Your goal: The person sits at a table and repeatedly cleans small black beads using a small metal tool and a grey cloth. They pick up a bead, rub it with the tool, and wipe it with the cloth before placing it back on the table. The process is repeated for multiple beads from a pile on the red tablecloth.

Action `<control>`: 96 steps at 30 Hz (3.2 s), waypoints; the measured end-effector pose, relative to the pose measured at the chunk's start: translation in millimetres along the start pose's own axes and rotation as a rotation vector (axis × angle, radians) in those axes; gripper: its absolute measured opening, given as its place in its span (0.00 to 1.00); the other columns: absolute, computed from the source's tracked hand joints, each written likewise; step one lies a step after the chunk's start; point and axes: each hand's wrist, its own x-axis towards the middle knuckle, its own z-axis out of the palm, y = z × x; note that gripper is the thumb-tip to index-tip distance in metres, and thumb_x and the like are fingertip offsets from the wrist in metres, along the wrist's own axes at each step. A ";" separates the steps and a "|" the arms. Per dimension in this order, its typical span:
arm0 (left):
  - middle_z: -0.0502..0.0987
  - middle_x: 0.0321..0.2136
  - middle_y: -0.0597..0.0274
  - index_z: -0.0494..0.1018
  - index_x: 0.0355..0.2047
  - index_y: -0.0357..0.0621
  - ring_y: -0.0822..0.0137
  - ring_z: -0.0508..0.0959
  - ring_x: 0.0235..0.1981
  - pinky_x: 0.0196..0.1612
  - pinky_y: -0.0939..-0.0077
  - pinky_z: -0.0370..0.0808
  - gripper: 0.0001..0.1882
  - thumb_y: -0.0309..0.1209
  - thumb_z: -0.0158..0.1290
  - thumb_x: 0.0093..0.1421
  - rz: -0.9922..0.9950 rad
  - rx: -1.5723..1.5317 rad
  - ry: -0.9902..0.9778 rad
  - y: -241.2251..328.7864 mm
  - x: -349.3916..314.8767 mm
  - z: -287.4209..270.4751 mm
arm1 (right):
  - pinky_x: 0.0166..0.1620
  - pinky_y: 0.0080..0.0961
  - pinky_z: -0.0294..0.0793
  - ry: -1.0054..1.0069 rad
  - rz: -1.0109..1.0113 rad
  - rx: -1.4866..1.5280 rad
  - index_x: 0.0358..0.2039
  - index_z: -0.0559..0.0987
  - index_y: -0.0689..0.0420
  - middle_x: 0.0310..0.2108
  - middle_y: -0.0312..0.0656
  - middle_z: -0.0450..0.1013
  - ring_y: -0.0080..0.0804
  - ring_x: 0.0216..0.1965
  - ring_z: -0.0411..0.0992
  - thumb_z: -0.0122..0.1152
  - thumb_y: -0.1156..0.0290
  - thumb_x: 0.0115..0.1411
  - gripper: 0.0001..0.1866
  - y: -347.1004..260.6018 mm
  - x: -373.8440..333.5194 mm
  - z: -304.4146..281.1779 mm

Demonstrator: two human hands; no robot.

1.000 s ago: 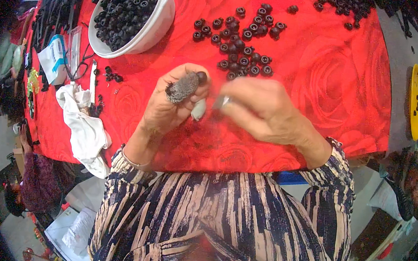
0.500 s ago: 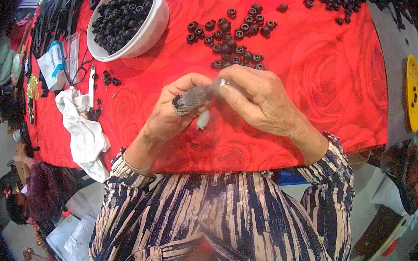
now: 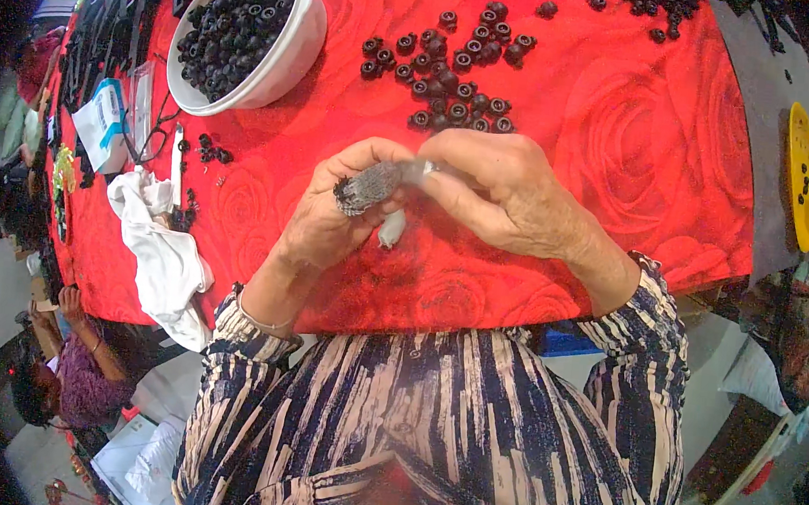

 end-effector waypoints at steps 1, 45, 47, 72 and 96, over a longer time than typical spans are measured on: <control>0.71 0.25 0.68 0.70 0.41 0.38 0.78 0.71 0.19 0.23 0.85 0.68 0.12 0.33 0.50 0.61 0.007 -0.011 0.002 0.7 -0.2 0.2 | 0.29 0.29 0.69 0.004 -0.011 -0.003 0.34 0.74 0.62 0.25 0.46 0.71 0.40 0.25 0.72 0.56 0.76 0.54 0.06 -0.5 -0.8 0.4; 0.71 0.27 0.69 0.70 0.41 0.38 0.79 0.71 0.20 0.22 0.86 0.66 0.13 0.34 0.51 0.61 0.011 0.044 0.005 0.9 -0.4 0.1 | 0.29 0.27 0.70 0.056 -0.013 -0.011 0.34 0.74 0.64 0.26 0.46 0.71 0.38 0.26 0.72 0.57 0.76 0.54 0.07 2.0 1.3 0.0; 0.71 0.27 0.69 0.70 0.41 0.38 0.79 0.72 0.20 0.22 0.86 0.67 0.13 0.34 0.50 0.61 0.009 0.022 0.002 -0.1 -0.4 -0.4 | 0.29 0.27 0.69 0.052 0.007 0.009 0.34 0.74 0.64 0.26 0.46 0.71 0.37 0.25 0.72 0.57 0.76 0.54 0.07 1.3 1.0 0.3; 0.72 0.29 0.68 0.71 0.41 0.38 0.77 0.72 0.24 0.26 0.83 0.71 0.10 0.29 0.50 0.60 0.031 0.036 0.007 1.8 1.0 -3.2 | 0.28 0.31 0.69 -0.114 -0.125 -0.040 0.31 0.74 0.61 0.24 0.47 0.71 0.42 0.25 0.72 0.58 0.74 0.53 0.06 7.4 -1.0 -1.0; 0.78 0.27 0.57 0.73 0.38 0.34 0.71 0.78 0.24 0.25 0.80 0.76 0.10 0.27 0.51 0.59 -0.160 -0.038 -0.022 5.8 -6.3 2.5 | 0.23 0.31 0.69 0.107 -0.342 -0.092 0.37 0.76 0.60 0.21 0.41 0.70 0.39 0.21 0.71 0.63 0.76 0.39 0.19 2.0 -4.4 7.7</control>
